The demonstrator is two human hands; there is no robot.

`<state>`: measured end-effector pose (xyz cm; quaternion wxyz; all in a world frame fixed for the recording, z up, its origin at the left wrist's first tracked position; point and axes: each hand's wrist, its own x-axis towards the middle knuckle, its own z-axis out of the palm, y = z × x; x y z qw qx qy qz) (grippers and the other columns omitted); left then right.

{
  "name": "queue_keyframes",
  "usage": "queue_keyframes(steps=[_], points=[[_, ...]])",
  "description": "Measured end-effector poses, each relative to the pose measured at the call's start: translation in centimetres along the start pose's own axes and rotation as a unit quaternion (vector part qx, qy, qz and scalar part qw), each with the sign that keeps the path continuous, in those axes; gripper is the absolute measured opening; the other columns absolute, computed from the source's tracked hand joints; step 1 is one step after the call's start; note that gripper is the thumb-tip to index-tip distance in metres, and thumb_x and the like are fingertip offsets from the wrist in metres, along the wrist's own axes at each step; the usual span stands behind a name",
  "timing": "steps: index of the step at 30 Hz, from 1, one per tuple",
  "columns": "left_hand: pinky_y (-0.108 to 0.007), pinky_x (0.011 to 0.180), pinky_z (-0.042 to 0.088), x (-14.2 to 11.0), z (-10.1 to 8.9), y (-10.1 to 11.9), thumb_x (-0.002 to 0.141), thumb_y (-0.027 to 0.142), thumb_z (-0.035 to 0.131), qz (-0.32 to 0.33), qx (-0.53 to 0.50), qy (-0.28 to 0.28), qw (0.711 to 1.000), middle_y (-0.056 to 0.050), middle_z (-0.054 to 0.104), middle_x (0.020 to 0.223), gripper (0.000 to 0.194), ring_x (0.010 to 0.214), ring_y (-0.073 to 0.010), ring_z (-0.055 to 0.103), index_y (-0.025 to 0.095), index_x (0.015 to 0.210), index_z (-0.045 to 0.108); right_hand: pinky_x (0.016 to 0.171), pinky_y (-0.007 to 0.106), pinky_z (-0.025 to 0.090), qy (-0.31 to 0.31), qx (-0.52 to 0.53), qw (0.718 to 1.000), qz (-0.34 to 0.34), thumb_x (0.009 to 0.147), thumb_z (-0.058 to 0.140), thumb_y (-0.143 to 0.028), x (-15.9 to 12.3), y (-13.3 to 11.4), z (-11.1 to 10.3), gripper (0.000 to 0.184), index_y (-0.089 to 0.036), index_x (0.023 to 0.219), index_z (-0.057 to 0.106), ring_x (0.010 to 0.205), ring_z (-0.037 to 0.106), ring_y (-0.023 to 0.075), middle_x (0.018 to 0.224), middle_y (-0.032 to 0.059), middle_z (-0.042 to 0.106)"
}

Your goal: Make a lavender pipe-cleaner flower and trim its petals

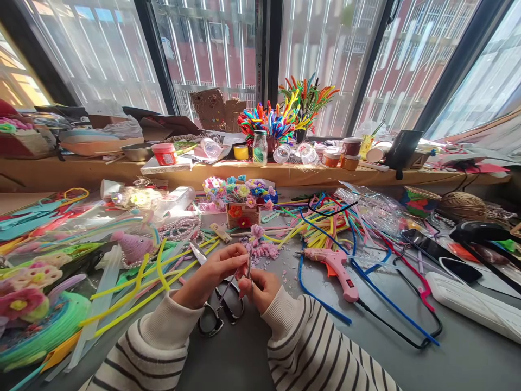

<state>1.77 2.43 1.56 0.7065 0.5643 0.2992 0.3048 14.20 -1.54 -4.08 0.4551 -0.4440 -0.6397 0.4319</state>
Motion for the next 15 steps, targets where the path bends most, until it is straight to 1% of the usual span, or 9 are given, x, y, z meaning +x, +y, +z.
queue_keyframes(steps=[3,5,8,11,15], points=[[-0.021,0.053,0.034,0.0,-0.04,-0.03,0.064,0.03,0.056,-0.004,0.004,-0.009,1.0,0.002,0.051,0.055,0.018,0.05,-0.0074,0.044,0.014,0.063,0.048,0.037,0.02,0.026,-0.002,0.015,1.0,-0.016,0.066,0.029,-0.065,0.06,0.02,0.15,0.055,-0.016,0.055,0.051,0.035,0.033,0.0067,0.039,-0.0036,0.038],[-0.021,0.053,0.033,0.03,-0.11,-0.05,0.065,0.03,0.056,-0.004,0.003,-0.01,1.0,0.002,0.051,0.055,0.018,0.051,-0.0075,0.044,0.014,0.063,0.048,0.037,0.019,0.025,0.005,-0.002,1.0,-0.011,0.067,0.033,-0.063,0.07,-0.05,0.1,0.052,-0.016,0.052,0.051,0.035,0.032,0.0063,0.038,-0.0038,0.038],[-0.021,0.053,0.034,0.07,-0.21,-0.06,0.064,0.03,0.057,-0.004,-0.006,0.004,1.0,0.002,0.051,0.055,0.018,0.051,-0.0075,0.044,0.014,0.063,0.049,0.038,0.019,0.024,0.034,-0.047,0.998,-0.001,0.066,0.041,-0.059,0.11,0.01,-0.07,0.048,-0.016,0.046,0.049,0.037,0.033,0.0065,0.039,-0.0024,0.044],[-0.021,0.052,0.034,0.09,-0.22,-0.04,0.063,0.032,0.058,-0.004,-0.012,0.017,1.0,0.002,0.051,0.055,0.02,0.05,-0.0073,0.043,0.014,0.063,0.049,0.042,0.02,0.028,0.057,-0.069,0.996,0.0,0.064,0.044,-0.058,0.19,0.27,-0.16,0.047,-0.016,0.043,0.047,0.039,0.037,0.0076,0.041,-0.0007,0.05],[-0.02,0.051,0.034,0.03,-0.07,0.03,0.063,0.032,0.058,0.002,-0.014,0.033,0.999,0.002,0.05,0.055,0.02,0.05,-0.0066,0.042,0.014,0.064,0.049,0.042,0.02,0.028,0.068,-0.085,0.994,0.0,0.065,0.044,-0.057,0.22,0.29,-0.11,0.048,-0.016,0.039,0.044,0.039,0.036,0.0075,0.039,-0.0009,0.049]])
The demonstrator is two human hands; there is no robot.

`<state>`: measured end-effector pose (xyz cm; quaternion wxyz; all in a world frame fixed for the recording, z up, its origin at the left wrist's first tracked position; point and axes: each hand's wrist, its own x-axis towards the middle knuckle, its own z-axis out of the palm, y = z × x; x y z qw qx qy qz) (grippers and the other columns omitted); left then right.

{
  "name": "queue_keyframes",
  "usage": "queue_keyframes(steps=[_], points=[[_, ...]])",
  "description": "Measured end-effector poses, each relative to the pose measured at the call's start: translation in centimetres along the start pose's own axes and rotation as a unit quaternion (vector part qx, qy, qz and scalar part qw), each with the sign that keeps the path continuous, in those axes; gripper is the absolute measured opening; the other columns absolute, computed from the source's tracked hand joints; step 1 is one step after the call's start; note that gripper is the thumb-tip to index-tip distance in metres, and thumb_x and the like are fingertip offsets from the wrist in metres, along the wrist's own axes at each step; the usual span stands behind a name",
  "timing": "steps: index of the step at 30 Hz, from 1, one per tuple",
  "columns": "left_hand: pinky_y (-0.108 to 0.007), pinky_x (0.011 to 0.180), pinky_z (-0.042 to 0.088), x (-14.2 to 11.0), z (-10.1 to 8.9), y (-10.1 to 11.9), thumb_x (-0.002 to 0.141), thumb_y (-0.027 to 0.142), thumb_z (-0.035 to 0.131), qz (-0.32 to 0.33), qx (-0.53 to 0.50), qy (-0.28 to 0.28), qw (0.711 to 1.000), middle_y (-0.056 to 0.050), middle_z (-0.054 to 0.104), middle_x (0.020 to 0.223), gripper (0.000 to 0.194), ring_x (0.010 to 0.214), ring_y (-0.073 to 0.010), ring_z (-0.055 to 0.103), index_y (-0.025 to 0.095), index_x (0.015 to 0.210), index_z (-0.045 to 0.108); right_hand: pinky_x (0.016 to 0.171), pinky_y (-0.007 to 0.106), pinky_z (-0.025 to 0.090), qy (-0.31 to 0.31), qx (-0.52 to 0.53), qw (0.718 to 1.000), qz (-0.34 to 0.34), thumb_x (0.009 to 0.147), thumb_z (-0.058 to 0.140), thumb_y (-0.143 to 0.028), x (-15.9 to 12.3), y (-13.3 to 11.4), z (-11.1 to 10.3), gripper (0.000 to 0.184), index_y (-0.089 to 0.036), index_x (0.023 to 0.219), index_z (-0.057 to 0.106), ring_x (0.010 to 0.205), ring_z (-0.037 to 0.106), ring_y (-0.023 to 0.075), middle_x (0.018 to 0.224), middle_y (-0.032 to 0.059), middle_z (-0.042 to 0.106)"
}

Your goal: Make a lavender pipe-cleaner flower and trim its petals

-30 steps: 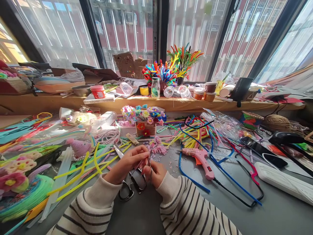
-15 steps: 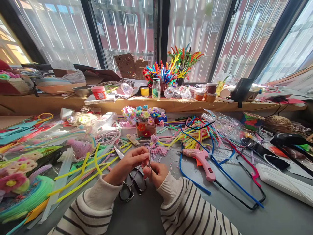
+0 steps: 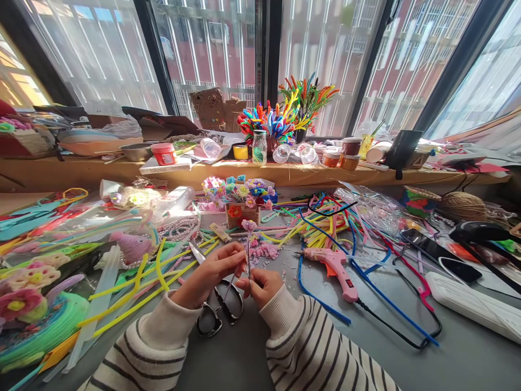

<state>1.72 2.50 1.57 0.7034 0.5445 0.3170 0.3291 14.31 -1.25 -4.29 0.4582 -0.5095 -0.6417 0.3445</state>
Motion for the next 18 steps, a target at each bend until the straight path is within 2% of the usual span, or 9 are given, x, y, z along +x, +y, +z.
queue_keyframes(steps=[7,12,18], points=[[-0.019,0.05,0.033,-0.16,0.02,0.17,0.064,0.034,0.056,0.009,0.015,0.027,0.999,0.002,0.048,0.055,0.021,0.051,-0.0069,0.041,0.014,0.064,0.051,0.036,0.019,0.023,-0.022,0.04,0.999,-0.006,0.068,0.034,-0.061,-0.22,-0.36,0.09,0.054,-0.015,0.048,0.053,0.036,0.032,0.0062,0.036,-0.0042,0.035],[-0.02,0.053,0.034,-0.06,-0.05,0.0,0.066,0.035,0.055,0.012,0.021,-0.002,1.0,0.001,0.049,0.057,0.023,0.053,-0.0074,0.042,0.013,0.062,0.051,0.037,0.019,0.024,-0.031,0.048,0.998,-0.02,0.069,0.032,-0.061,-0.2,-0.28,0.08,0.052,-0.015,0.054,0.052,0.038,0.032,0.0066,0.039,-0.0047,0.034],[-0.021,0.055,0.035,0.05,-0.06,-0.18,0.066,0.034,0.055,-0.006,0.024,-0.018,1.0,0.001,0.05,0.058,0.021,0.055,-0.0081,0.045,0.013,0.062,0.051,0.042,0.02,0.026,0.012,-0.033,0.999,-0.006,0.068,0.037,-0.059,-0.04,-0.66,-0.21,0.05,-0.015,0.046,0.048,0.041,0.034,0.0073,0.042,-0.0021,0.042]])
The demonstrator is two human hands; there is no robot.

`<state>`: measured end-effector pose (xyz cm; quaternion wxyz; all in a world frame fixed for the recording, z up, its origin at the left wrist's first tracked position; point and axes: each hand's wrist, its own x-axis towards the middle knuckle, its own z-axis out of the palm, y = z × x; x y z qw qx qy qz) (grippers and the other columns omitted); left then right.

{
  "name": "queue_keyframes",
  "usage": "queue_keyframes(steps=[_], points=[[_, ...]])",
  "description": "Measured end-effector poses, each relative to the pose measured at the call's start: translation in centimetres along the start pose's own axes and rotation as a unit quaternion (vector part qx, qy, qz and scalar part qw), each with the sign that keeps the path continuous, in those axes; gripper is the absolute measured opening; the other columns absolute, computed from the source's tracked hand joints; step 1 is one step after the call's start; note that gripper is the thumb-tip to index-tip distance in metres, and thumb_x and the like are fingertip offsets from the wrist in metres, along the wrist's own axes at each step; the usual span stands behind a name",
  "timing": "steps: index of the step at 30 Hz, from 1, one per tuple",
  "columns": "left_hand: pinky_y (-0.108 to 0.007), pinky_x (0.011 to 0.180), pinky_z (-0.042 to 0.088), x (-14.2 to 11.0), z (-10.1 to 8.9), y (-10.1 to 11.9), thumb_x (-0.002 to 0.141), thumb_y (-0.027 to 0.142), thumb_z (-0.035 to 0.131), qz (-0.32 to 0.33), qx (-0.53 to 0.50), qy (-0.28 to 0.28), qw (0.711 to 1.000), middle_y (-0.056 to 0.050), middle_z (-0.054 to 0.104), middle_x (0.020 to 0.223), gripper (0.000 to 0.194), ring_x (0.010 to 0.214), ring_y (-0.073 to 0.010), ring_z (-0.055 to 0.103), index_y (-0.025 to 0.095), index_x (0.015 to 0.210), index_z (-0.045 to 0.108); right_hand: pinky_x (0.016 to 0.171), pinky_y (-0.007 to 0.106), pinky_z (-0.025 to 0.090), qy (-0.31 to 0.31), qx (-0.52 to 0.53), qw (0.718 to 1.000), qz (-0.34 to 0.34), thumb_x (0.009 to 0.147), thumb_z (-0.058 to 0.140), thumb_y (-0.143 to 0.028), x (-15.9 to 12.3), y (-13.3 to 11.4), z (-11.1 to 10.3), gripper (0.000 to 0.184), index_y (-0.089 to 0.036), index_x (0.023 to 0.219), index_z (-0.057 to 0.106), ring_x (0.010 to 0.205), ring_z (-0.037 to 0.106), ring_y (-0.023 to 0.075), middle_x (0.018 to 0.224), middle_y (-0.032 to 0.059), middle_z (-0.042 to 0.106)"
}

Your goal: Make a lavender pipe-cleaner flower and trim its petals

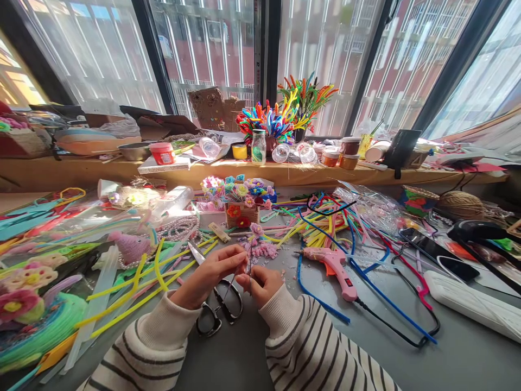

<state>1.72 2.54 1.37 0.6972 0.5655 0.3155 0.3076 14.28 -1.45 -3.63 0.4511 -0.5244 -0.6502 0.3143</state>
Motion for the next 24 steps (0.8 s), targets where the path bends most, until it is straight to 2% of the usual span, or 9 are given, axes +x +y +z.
queue_keyframes(steps=[3,7,12,19,24], points=[[-0.019,0.054,0.034,0.0,0.1,0.1,0.066,0.031,0.056,0.005,-0.009,0.014,1.0,0.002,0.049,0.058,0.018,0.054,-0.0067,0.043,0.013,0.063,0.051,0.043,0.021,0.027,0.002,-0.014,1.0,0.011,0.067,0.037,-0.058,0.1,-0.2,-0.1,0.049,-0.015,0.046,0.048,0.042,0.036,0.008,0.043,-0.0013,0.044],[-0.018,0.052,0.032,-0.1,0.1,0.1,0.065,0.029,0.057,0.006,-0.022,0.03,0.999,0.003,0.048,0.057,0.016,0.052,-0.0053,0.041,0.013,0.063,0.052,0.043,0.021,0.027,-0.009,-0.029,0.999,0.017,0.067,0.037,-0.058,0.1,-0.3,-0.1,0.048,-0.015,0.046,0.048,0.042,0.035,0.0081,0.042,-0.0022,0.04],[-0.018,0.051,0.033,0.1,-0.3,-0.3,0.067,0.028,0.056,-0.002,-0.07,0.005,0.998,0.001,0.05,0.057,0.016,0.053,-0.0061,0.043,0.012,0.064,0.055,0.043,0.021,0.025,-0.017,-0.024,1.0,0.011,0.067,0.037,-0.059,0.1,0.0,0.0,0.049,-0.015,0.049,0.05,0.042,0.032,0.0078,0.043,-0.0029,0.037],[-0.018,0.051,0.034,0.2,-0.7,-0.7,0.067,0.026,0.056,-0.059,-0.129,-0.021,0.99,-0.002,0.055,0.059,0.017,0.053,-0.007,0.048,0.01,0.071,0.059,0.043,0.021,0.024,-0.039,-0.01,0.999,0.007,0.064,0.034,-0.066,0.1,0.8,0.3,0.054,-0.015,0.053,0.049,0.044,0.028,0.007,0.046,-0.0042,0.033],[-0.018,0.051,0.034,0.0,-0.5,-0.5,0.066,0.024,0.058,-0.046,-0.128,-0.015,0.991,0.0,0.054,0.056,0.013,0.051,-0.0057,0.047,0.011,0.066,0.057,0.043,0.021,0.023,-0.052,0.001,0.999,-0.002,0.064,0.027,-0.069,0.0,0.4,0.4,0.059,-0.015,0.054,0.047,0.043,0.029,0.0078,0.044,-0.0039,0.03]])
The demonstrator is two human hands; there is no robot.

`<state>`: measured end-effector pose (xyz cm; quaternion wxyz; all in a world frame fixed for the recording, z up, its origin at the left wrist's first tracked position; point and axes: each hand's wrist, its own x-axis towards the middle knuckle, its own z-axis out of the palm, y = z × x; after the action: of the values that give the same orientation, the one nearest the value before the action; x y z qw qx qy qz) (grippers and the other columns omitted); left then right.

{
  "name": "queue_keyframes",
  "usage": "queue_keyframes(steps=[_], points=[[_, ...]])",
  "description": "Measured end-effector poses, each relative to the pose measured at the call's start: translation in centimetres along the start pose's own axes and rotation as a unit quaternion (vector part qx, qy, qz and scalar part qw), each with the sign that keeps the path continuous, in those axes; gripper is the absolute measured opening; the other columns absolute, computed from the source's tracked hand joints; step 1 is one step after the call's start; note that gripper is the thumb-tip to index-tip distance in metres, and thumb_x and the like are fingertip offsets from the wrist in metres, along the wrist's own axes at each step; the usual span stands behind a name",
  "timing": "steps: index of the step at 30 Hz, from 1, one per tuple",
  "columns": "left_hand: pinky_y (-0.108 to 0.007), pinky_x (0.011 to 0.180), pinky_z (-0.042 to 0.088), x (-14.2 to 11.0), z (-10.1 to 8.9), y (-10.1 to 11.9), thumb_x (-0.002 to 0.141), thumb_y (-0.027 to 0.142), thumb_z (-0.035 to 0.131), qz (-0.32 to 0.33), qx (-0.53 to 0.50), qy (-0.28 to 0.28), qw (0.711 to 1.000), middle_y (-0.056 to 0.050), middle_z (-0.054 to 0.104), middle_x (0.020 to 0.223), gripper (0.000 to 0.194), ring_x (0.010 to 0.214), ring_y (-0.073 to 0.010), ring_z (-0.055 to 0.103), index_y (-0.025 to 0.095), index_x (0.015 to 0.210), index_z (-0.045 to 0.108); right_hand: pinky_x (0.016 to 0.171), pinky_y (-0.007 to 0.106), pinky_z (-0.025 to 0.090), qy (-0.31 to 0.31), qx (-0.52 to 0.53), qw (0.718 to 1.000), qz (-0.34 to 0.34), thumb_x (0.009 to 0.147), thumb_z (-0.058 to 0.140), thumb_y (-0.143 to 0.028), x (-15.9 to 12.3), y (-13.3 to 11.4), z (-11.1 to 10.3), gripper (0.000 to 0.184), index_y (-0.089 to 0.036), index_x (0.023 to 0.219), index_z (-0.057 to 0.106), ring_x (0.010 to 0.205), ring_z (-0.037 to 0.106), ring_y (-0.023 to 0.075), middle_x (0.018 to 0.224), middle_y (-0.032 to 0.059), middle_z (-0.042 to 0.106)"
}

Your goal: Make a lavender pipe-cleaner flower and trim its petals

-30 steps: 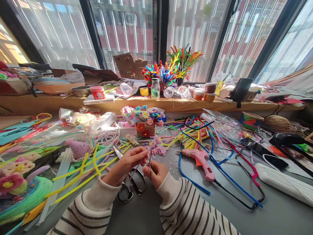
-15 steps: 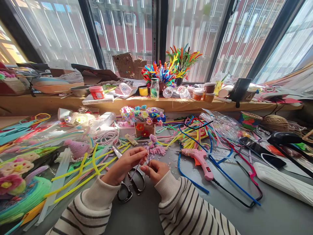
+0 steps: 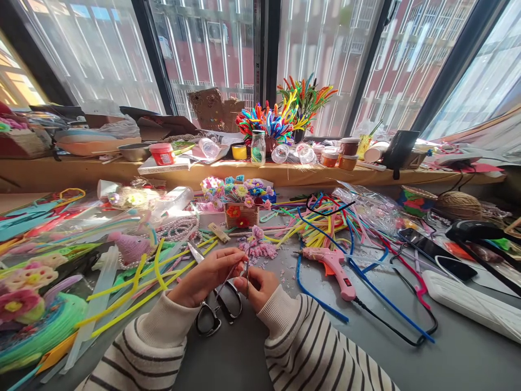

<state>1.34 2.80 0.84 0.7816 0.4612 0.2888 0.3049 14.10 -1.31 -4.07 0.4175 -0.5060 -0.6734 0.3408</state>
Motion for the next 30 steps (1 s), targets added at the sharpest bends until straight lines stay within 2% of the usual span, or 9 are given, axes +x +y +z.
queue_keyframes(steps=[4,15,23,30], points=[[-0.018,0.049,0.032,-0.04,0.19,0.1,0.065,0.025,0.058,0.015,0.014,0.01,1.0,0.002,0.052,0.052,0.016,0.047,-0.005,0.044,0.012,0.058,0.052,0.042,0.021,0.025,-0.01,0.027,0.999,-0.015,0.065,0.025,-0.069,-0.06,-0.07,0.21,0.057,-0.016,0.062,0.046,0.043,0.032,0.0081,0.046,-0.0034,0.035],[-0.019,0.05,0.03,0.01,0.17,0.01,0.065,0.022,0.056,0.024,0.041,0.011,0.999,0.004,0.047,0.047,0.019,0.047,-0.0055,0.041,0.013,0.052,0.045,0.043,0.021,0.025,-0.022,-0.005,1.0,-0.014,0.065,0.024,-0.069,-0.18,-0.41,0.04,0.059,-0.015,0.058,0.047,0.043,0.032,0.0079,0.046,-0.0034,0.034],[-0.019,0.046,0.027,-0.04,0.27,0.26,0.063,0.024,0.058,0.014,0.074,0.008,0.997,0.005,0.042,0.046,0.024,0.044,-0.0049,0.037,0.014,0.05,0.04,0.045,0.021,0.025,0.002,-0.043,0.999,-0.005,0.066,0.025,-0.067,-0.25,-0.06,0.27,0.059,-0.014,0.059,0.05,0.045,0.031,0.0079,0.046,-0.0034,0.035],[-0.018,0.046,0.026,0.03,0.27,-0.03,0.063,0.024,0.058,0.025,0.078,-0.006,0.997,0.005,0.041,0.047,0.024,0.045,-0.0043,0.035,0.014,0.051,0.04,0.045,0.021,0.026,0.005,-0.035,0.999,0.013,0.067,0.031,-0.064,-0.12,-0.12,0.01,0.054,-0.015,0.058,0.05,0.044,0.033,0.008,0.047,-0.0029,0.038]])
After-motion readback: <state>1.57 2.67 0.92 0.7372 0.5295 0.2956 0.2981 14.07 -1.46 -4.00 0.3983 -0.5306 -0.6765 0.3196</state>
